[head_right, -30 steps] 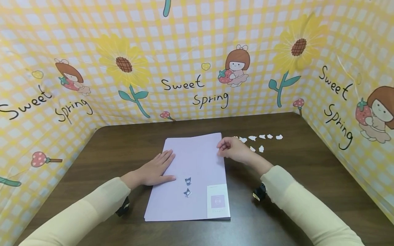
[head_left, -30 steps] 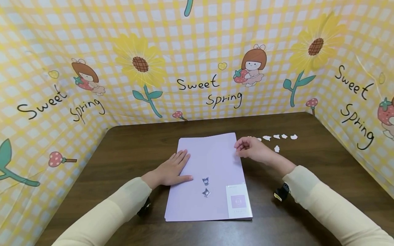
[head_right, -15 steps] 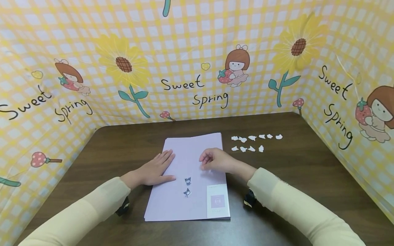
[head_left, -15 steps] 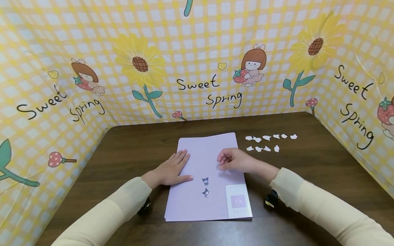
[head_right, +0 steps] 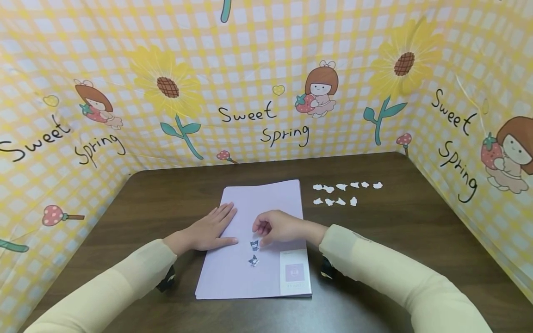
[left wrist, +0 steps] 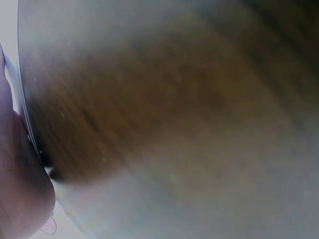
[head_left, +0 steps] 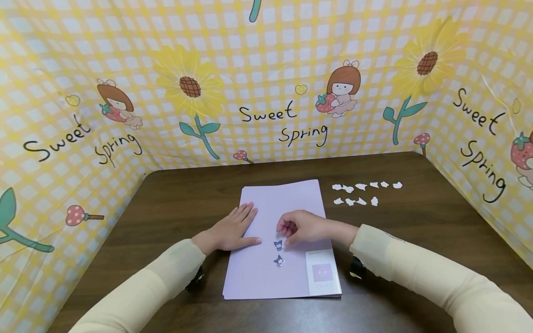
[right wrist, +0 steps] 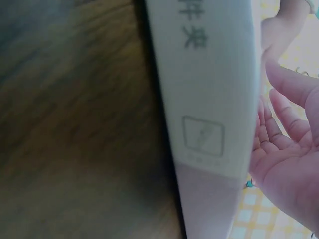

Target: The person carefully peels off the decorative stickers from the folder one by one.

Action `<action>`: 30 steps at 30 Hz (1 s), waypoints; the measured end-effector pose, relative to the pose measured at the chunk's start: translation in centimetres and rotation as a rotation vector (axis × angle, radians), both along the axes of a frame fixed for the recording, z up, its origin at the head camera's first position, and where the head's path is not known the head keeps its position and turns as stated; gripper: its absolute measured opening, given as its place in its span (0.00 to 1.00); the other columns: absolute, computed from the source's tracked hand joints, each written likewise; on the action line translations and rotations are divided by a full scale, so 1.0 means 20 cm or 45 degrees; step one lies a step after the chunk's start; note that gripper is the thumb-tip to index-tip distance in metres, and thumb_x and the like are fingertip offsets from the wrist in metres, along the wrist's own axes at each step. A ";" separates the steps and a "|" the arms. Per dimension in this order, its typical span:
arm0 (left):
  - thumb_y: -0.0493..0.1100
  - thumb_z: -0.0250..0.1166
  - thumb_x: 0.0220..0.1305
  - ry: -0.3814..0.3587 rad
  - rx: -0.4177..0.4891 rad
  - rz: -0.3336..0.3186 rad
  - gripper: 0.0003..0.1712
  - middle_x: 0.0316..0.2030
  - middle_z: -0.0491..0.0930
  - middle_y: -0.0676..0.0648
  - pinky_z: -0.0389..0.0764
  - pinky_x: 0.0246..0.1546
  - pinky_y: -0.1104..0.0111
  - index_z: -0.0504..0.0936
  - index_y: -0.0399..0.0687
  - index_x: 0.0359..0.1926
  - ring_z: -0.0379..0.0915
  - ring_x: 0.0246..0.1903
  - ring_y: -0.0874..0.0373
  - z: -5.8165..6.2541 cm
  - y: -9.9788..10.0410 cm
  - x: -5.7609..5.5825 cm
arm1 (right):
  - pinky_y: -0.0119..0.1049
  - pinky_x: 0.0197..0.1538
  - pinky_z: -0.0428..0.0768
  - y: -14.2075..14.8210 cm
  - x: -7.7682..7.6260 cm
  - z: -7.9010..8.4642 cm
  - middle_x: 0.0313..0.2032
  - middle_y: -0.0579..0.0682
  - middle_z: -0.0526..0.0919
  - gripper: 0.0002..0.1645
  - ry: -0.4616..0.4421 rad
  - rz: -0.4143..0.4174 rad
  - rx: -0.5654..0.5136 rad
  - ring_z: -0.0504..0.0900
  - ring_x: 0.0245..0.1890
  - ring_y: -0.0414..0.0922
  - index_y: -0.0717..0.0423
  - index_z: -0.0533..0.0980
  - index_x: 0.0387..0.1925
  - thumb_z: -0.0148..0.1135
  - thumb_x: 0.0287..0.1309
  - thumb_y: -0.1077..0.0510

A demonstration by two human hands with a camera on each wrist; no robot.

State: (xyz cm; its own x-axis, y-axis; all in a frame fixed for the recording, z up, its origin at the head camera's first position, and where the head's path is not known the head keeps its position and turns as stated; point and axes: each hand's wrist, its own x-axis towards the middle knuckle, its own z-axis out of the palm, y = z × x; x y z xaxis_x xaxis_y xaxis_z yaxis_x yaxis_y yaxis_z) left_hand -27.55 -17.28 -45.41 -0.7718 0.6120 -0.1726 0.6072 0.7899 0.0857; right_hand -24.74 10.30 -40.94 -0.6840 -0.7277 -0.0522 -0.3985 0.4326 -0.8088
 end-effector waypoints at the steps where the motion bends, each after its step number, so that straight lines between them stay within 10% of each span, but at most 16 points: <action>1: 0.81 0.39 0.59 0.000 0.002 -0.001 0.60 0.76 0.34 0.44 0.37 0.71 0.56 0.41 0.46 0.77 0.26 0.74 0.50 0.00 0.00 0.00 | 0.33 0.44 0.78 -0.01 0.00 0.00 0.35 0.52 0.80 0.16 0.009 0.015 0.008 0.78 0.37 0.45 0.61 0.77 0.41 0.72 0.50 0.68; 30: 0.77 0.44 0.63 -0.030 -0.005 -0.008 0.57 0.76 0.35 0.41 0.38 0.71 0.55 0.42 0.42 0.77 0.28 0.74 0.47 0.05 0.02 0.02 | 0.30 0.34 0.71 -0.09 0.00 -0.06 0.29 0.48 0.76 0.14 0.114 0.072 0.151 0.71 0.28 0.39 0.54 0.81 0.40 0.74 0.50 0.64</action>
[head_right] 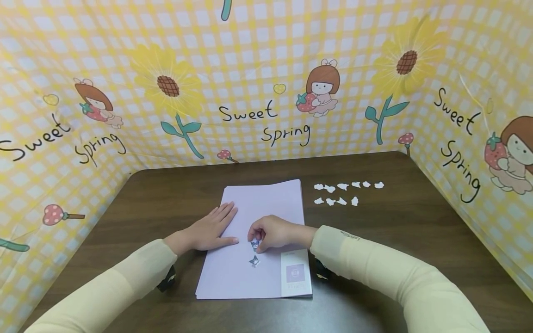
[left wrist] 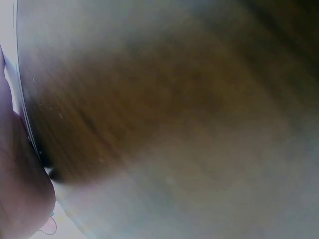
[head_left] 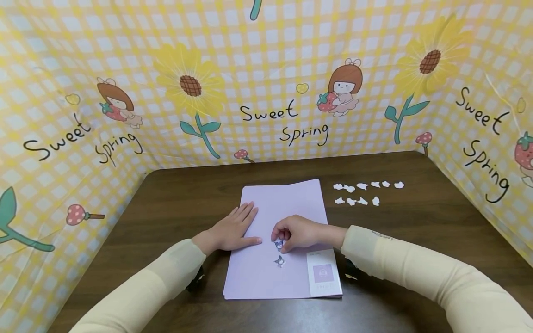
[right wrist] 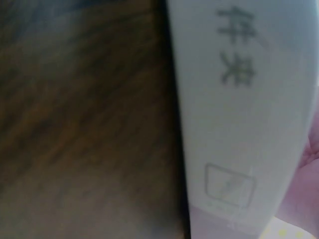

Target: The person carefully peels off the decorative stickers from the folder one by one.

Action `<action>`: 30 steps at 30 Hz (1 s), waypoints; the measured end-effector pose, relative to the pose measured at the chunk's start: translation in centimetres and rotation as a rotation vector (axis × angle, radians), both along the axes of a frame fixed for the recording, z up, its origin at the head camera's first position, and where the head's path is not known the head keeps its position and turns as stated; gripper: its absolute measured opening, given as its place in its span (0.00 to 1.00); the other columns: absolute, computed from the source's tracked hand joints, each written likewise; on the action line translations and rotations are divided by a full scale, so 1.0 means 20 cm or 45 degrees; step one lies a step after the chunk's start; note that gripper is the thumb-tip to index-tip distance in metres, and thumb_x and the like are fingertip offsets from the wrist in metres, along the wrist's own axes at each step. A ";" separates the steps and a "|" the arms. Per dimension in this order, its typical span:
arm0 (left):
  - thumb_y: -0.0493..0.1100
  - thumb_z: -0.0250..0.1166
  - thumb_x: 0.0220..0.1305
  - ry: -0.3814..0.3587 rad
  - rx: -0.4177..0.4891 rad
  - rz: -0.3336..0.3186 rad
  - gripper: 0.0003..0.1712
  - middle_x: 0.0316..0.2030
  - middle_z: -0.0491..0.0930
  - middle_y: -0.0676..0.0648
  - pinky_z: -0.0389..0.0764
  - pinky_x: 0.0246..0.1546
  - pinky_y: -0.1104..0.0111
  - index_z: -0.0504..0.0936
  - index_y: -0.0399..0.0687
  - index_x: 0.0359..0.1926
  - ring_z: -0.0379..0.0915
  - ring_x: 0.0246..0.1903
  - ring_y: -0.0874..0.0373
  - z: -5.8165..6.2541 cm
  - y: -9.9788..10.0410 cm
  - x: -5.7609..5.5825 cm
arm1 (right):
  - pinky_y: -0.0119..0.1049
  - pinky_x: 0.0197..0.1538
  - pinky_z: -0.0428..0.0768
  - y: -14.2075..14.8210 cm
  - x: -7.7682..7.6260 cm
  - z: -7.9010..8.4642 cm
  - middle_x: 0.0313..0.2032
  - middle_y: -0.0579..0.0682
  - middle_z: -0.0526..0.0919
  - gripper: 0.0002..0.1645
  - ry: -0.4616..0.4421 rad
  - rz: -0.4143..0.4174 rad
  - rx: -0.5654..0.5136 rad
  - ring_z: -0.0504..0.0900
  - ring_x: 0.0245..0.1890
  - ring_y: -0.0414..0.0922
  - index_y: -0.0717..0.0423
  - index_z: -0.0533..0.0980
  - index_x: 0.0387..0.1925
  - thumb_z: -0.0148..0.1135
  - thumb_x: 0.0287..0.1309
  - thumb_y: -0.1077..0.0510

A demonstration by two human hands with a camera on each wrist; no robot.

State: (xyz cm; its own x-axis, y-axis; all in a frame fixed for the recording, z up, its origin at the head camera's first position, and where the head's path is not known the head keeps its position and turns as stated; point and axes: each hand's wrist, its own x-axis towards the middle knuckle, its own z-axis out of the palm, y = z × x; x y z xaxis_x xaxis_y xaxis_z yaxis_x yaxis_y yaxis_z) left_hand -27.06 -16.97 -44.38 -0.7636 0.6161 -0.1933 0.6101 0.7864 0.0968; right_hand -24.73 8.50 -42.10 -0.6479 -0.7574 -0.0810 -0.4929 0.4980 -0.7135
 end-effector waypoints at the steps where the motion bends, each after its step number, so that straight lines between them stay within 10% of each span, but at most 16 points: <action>1: 0.77 0.43 0.63 0.000 0.000 -0.001 0.58 0.76 0.34 0.41 0.38 0.71 0.55 0.41 0.42 0.77 0.27 0.74 0.47 -0.01 0.00 0.00 | 0.30 0.34 0.71 0.00 0.00 0.00 0.29 0.48 0.77 0.14 -0.002 -0.004 0.003 0.71 0.28 0.39 0.54 0.81 0.40 0.74 0.50 0.64; 30: 0.78 0.42 0.63 0.019 0.002 -0.009 0.58 0.76 0.35 0.40 0.39 0.71 0.54 0.42 0.41 0.77 0.29 0.74 0.45 -0.01 -0.01 0.00 | 0.30 0.35 0.74 0.03 -0.01 0.00 0.24 0.39 0.78 0.02 0.044 -0.001 -0.085 0.73 0.28 0.37 0.55 0.83 0.31 0.69 0.56 0.64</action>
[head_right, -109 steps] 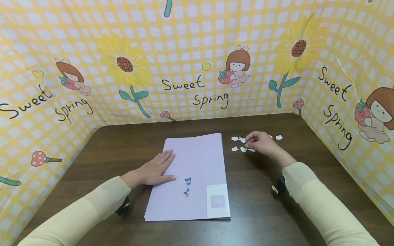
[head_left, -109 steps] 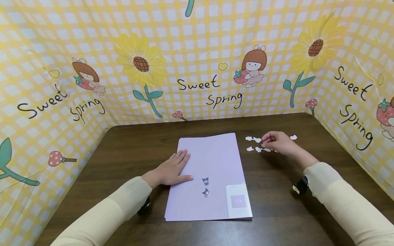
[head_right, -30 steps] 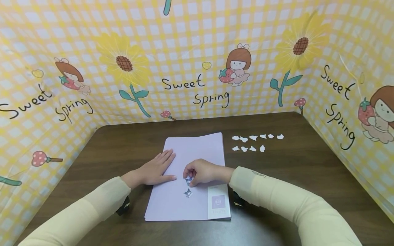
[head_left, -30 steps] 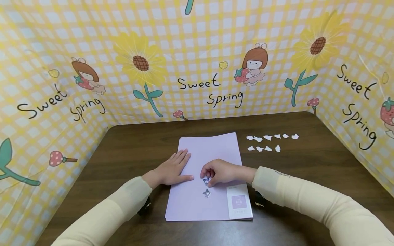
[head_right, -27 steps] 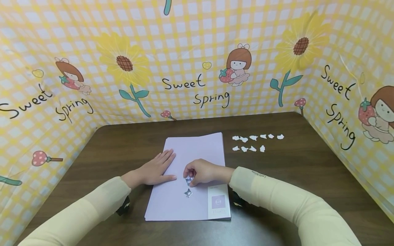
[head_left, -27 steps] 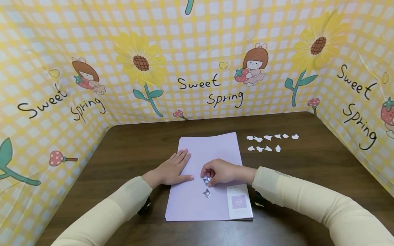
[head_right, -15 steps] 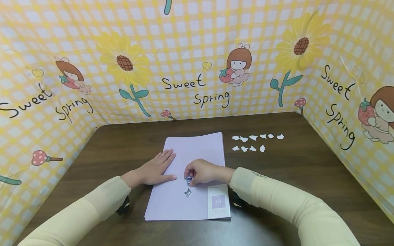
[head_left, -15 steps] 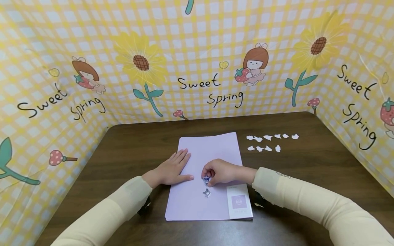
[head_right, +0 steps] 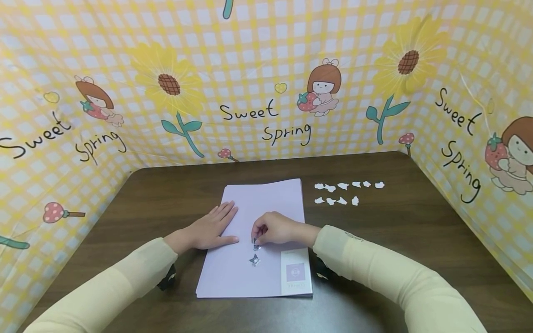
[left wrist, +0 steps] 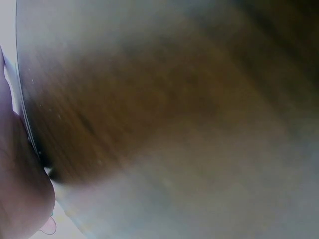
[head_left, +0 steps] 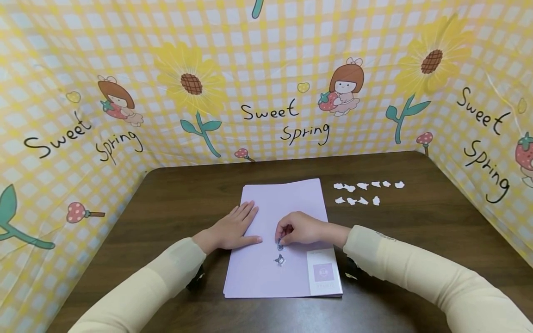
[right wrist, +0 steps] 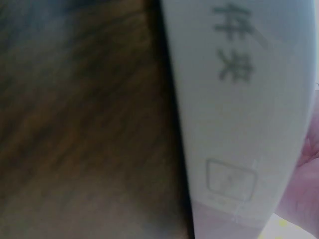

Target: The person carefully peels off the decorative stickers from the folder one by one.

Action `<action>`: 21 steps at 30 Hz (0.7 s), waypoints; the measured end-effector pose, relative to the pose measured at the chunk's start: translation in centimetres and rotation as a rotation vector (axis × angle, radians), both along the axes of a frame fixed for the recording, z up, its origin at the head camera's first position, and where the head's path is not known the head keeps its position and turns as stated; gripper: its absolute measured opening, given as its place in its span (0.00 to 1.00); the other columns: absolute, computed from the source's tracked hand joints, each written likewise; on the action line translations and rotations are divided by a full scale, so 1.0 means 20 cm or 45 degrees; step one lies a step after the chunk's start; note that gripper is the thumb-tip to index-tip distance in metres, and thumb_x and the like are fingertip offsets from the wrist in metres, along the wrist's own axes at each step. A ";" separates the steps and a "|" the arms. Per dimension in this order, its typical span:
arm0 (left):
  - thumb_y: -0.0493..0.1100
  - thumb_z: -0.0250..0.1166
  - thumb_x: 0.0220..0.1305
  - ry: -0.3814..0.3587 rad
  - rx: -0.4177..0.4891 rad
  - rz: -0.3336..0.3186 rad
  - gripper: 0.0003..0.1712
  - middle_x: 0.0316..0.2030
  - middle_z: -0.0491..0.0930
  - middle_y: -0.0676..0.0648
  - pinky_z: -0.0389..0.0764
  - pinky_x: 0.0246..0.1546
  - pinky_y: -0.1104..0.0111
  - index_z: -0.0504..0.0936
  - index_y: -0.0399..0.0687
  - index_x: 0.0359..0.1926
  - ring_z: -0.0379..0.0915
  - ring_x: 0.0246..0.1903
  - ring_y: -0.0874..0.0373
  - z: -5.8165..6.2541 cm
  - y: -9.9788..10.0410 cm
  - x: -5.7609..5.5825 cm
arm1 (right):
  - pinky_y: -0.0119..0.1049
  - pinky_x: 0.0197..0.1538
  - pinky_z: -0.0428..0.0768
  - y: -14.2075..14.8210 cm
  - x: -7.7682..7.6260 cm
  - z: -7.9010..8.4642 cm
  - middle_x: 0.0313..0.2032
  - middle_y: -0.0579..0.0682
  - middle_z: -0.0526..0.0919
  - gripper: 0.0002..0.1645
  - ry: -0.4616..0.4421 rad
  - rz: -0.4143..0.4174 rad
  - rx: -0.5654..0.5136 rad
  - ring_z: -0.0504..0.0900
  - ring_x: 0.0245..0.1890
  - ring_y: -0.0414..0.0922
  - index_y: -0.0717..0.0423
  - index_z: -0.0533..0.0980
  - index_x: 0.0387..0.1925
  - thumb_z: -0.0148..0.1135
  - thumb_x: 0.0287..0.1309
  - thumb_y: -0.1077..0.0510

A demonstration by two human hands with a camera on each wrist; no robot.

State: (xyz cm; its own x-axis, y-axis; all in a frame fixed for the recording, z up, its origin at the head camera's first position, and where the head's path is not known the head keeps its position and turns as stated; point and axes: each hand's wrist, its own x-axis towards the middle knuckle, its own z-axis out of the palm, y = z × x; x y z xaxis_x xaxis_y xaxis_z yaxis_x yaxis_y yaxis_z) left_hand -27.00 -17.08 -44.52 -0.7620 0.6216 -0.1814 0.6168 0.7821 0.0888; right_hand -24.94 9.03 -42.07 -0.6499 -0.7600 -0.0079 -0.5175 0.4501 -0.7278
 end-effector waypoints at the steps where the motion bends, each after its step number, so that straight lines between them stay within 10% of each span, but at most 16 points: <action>1: 0.78 0.42 0.63 0.002 0.002 0.000 0.58 0.76 0.35 0.40 0.39 0.71 0.54 0.42 0.41 0.77 0.29 0.74 0.45 0.00 0.00 0.00 | 0.29 0.35 0.74 0.00 0.00 0.00 0.24 0.40 0.78 0.02 -0.008 0.000 -0.010 0.73 0.28 0.37 0.56 0.83 0.31 0.69 0.56 0.64; 21: 0.78 0.41 0.63 -0.017 -0.002 -0.003 0.58 0.76 0.34 0.40 0.38 0.71 0.55 0.41 0.41 0.77 0.28 0.74 0.46 0.02 0.00 0.01 | 0.30 0.31 0.73 0.14 -0.03 0.07 0.24 0.47 0.80 0.02 -0.197 -0.117 -0.190 0.74 0.26 0.40 0.60 0.83 0.31 0.68 0.54 0.68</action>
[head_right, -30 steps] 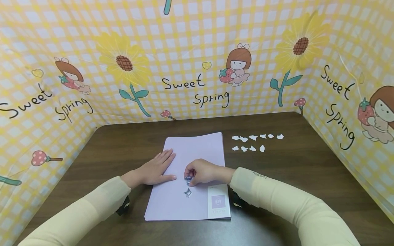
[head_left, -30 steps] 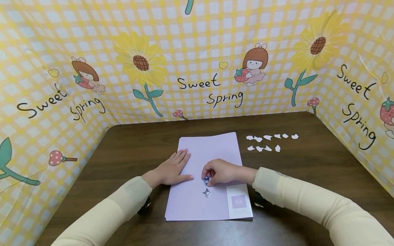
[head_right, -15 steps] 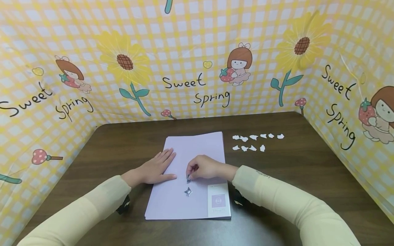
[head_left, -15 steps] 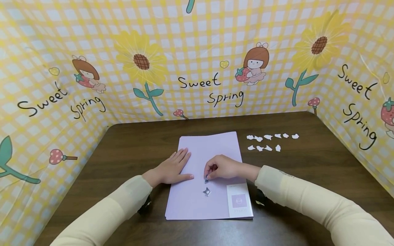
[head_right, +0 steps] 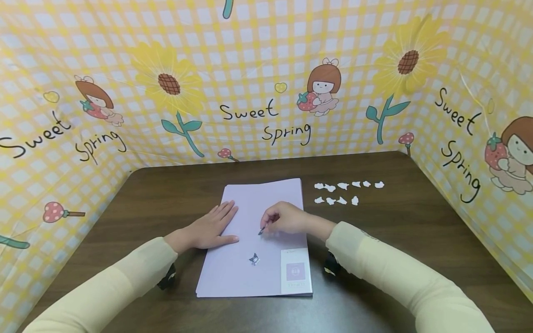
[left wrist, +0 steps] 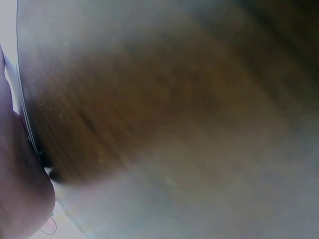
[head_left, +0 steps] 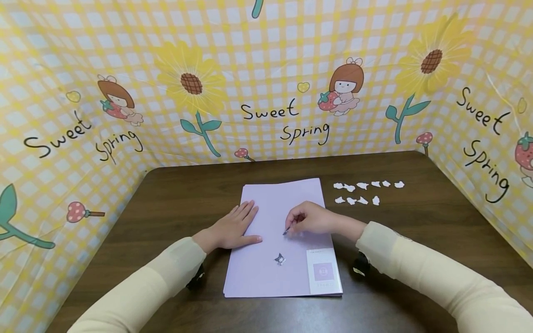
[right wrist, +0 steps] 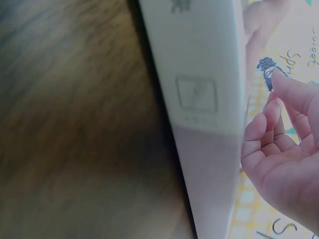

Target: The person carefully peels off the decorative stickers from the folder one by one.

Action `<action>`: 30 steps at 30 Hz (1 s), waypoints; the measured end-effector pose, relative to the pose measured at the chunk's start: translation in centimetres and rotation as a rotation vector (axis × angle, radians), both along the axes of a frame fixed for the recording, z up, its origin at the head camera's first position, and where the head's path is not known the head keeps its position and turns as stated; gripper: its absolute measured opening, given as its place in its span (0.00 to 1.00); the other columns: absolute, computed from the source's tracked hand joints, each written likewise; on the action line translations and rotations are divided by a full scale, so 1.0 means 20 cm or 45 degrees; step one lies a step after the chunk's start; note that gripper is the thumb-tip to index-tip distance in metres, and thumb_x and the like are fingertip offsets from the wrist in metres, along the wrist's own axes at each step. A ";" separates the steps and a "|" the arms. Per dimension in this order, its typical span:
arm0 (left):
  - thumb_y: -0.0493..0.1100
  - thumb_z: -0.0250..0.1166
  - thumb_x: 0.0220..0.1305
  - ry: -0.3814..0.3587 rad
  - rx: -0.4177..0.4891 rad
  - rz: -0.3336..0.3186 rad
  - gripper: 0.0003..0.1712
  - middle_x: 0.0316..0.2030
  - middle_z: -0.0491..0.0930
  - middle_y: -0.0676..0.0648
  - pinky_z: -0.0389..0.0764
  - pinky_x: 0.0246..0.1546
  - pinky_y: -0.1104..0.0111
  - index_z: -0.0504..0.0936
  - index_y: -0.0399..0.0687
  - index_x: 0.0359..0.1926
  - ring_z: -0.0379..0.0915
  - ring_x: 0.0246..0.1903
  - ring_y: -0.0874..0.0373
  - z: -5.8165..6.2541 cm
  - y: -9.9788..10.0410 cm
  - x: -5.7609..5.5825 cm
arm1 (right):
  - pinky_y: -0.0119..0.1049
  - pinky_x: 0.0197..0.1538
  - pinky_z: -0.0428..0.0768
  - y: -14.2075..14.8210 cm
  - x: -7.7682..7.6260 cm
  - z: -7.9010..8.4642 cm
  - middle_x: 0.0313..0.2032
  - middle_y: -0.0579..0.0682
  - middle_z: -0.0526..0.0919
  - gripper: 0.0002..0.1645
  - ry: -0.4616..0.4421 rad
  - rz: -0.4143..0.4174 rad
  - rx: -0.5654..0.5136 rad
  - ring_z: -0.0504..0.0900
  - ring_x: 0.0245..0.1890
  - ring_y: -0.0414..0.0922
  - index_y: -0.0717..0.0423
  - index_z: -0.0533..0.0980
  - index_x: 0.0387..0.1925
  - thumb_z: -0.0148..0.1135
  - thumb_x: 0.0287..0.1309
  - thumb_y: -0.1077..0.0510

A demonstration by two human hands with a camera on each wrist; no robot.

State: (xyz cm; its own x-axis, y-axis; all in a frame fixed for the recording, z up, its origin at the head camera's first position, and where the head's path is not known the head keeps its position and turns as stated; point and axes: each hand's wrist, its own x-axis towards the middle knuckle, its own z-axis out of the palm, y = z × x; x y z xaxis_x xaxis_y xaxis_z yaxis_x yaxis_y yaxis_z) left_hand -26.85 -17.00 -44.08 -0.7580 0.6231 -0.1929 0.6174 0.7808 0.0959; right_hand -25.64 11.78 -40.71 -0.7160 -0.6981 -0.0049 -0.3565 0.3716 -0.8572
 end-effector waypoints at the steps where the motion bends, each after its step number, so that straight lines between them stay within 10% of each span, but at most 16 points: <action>1: 0.78 0.41 0.63 0.002 0.003 -0.002 0.58 0.76 0.35 0.40 0.38 0.71 0.54 0.41 0.41 0.77 0.28 0.74 0.46 0.00 0.00 0.00 | 0.30 0.31 0.74 0.01 0.00 0.00 0.25 0.48 0.81 0.02 -0.009 -0.008 -0.013 0.75 0.26 0.40 0.61 0.83 0.31 0.68 0.54 0.69; 30: 0.78 0.41 0.63 0.037 0.034 -0.030 0.58 0.76 0.37 0.38 0.40 0.71 0.53 0.43 0.40 0.76 0.30 0.74 0.44 -0.04 -0.01 -0.02 | 0.34 0.37 0.78 0.35 -0.03 0.01 0.32 0.50 0.84 0.09 -0.074 -0.377 -0.041 0.76 0.33 0.45 0.61 0.84 0.36 0.72 0.53 0.61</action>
State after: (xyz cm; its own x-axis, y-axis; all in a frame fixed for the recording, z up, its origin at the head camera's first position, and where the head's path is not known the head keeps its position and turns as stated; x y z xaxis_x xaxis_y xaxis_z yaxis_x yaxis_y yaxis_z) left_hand -27.30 -17.28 -44.97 -0.7479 0.6457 -0.1541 0.6387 0.7632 0.0979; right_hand -26.24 18.84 -40.48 -0.8876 -0.4594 -0.0332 -0.1865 0.4244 -0.8861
